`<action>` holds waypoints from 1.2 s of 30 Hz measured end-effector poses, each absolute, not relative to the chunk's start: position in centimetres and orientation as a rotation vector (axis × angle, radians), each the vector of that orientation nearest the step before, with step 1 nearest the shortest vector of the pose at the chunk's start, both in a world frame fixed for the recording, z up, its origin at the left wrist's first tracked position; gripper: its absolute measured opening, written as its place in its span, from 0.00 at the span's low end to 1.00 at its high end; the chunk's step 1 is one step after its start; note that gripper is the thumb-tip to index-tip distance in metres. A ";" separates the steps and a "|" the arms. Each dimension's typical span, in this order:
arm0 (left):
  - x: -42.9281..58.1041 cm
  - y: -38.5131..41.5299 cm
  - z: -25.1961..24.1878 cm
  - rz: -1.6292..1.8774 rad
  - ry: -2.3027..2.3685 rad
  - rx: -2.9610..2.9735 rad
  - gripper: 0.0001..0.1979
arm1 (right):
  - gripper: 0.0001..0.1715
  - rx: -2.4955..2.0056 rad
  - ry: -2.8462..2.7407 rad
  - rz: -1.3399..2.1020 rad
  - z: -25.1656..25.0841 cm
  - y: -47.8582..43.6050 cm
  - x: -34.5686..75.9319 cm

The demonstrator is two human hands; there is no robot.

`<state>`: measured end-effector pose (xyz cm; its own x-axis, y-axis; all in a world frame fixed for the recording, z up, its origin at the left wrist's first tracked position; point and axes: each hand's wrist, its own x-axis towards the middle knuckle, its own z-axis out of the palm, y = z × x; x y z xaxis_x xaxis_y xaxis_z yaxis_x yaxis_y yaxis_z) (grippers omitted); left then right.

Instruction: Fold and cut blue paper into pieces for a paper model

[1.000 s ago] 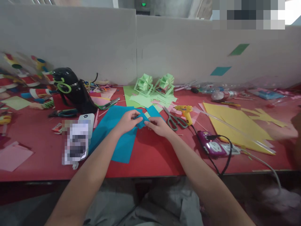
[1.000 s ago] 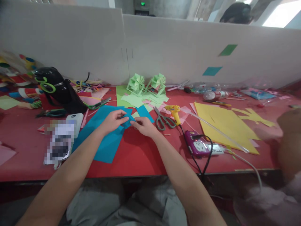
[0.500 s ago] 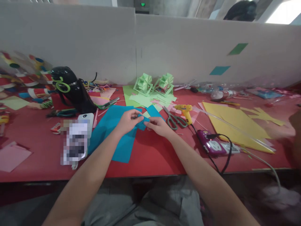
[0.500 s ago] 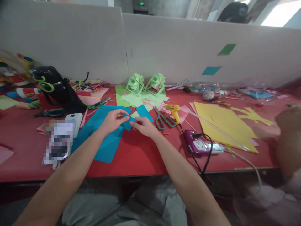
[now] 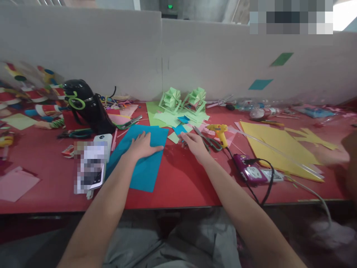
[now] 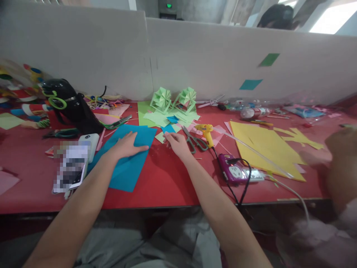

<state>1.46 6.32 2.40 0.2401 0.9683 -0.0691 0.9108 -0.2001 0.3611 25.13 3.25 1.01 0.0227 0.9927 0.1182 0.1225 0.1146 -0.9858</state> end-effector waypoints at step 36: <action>4.8 5.1 3.3 1.161 1.248 1.273 0.30 | 0.21 -1.136 -1.019 1.295 0.4 3.5 25.1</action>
